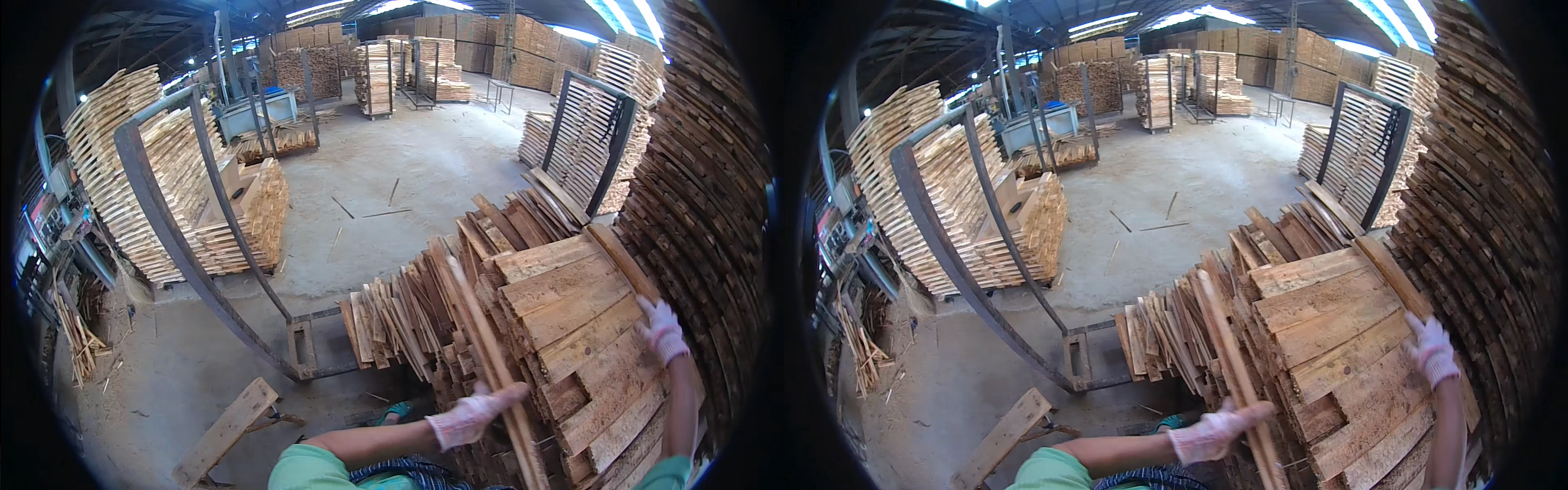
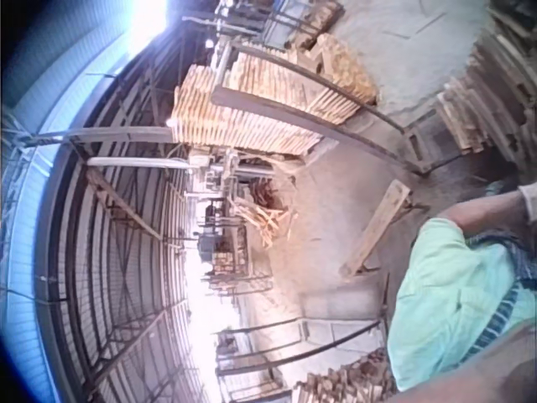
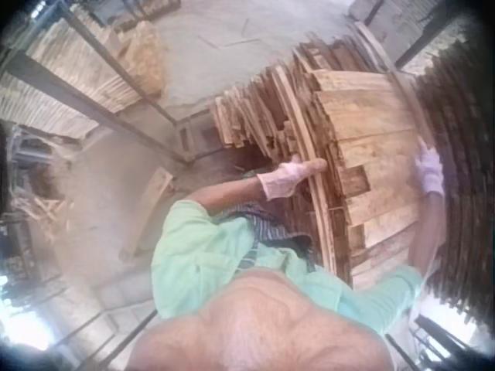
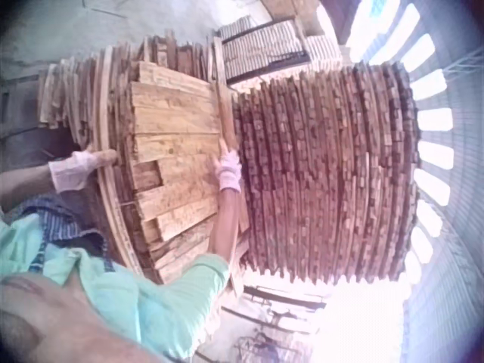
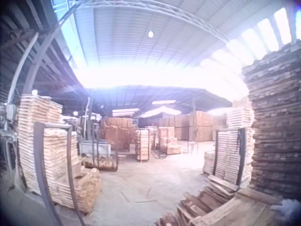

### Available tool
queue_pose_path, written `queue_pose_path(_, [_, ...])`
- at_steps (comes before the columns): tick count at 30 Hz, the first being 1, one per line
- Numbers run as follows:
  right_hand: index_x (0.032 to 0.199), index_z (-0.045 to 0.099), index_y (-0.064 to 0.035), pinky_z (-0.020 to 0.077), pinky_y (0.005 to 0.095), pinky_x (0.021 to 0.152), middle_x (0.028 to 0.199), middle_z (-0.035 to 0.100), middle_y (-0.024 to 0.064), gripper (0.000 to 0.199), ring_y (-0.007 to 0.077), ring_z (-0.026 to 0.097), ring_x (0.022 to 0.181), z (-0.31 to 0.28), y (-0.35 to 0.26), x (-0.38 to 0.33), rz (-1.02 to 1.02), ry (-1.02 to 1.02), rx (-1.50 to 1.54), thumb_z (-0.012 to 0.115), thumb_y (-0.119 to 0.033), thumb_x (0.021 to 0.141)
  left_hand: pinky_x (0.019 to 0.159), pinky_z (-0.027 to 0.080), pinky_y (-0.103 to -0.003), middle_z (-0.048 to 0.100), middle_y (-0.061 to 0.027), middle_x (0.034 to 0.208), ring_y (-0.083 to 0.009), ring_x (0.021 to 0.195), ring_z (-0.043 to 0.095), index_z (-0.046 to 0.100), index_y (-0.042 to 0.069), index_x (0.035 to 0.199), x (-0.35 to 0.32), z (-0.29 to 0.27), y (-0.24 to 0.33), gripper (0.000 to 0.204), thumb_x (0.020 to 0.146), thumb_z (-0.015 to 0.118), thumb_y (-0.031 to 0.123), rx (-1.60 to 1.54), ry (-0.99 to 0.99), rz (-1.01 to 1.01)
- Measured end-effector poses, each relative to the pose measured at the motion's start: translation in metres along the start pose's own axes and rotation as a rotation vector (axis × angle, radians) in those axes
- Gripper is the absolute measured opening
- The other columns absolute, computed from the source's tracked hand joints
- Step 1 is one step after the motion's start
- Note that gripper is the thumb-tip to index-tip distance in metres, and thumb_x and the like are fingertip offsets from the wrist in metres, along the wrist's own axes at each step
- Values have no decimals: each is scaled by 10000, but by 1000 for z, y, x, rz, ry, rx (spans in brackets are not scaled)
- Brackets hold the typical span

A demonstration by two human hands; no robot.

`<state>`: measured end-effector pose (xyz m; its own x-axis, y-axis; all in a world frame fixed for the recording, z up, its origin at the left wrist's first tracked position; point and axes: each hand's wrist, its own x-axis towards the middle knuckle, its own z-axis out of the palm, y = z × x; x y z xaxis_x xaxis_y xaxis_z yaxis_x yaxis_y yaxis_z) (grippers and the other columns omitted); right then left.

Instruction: The person stacks several thin wood planks on top of each other and moves larger stacks of planks around a warehouse using a metal rack, finally placing a cardboard box on one of the stacks.

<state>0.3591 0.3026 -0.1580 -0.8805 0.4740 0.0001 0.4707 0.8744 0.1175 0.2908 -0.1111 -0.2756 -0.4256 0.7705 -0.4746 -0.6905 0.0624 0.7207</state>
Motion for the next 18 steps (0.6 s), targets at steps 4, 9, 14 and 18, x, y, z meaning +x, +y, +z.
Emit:
queue_pose_path(4, [1438, 534, -158, 433, 454, 1057, 1277, 556, 241, 638, 418, 519, 1220, -21, 35, -152, 134, 66, 191, 681, -327, 841, 1227, 264, -382, 390, -170, 1568, -294, 1471, 331, 299, 7, 1560, 22, -17, 17, 988, 878, 681, 612, 58, 12, -89])
queue_pose_path(9, [1501, 461, -118, 382, 417, 1150, 1537, 435, 188, 614, 365, 468, 1375, 84, 193, -341, 823, -36, -188, 595, -146, 902, 1252, 178, -395, 316, -116, 1637, -281, 1519, 256, 244, 67, 1604, 94, 6, -2, 794, 1033, 421, 590, -310, -169, -36])
queue_pose_path(14, [1516, 441, -123, 377, 433, 1154, 1553, 418, 176, 608, 366, 453, 1388, 139, 216, -381, 977, -237, -254, 555, -127, 919, 1146, 292, -367, 403, -98, 1527, -228, 1400, 360, 174, 87, 1623, 68, 10, -2, 882, 1010, 350, 697, -55, -162, 66])
queue_pose_path(18, [1529, 424, -126, 373, 447, 1157, 1565, 405, 167, 604, 367, 441, 1398, 172, 224, -384, 952, -268, -288, 523, -112, 933, 1239, 234, -404, 140, -106, 1662, -254, 1524, 167, 85, 133, 1625, 15, 28, 2, 852, 1011, 323, 674, -1630, -11, -332])
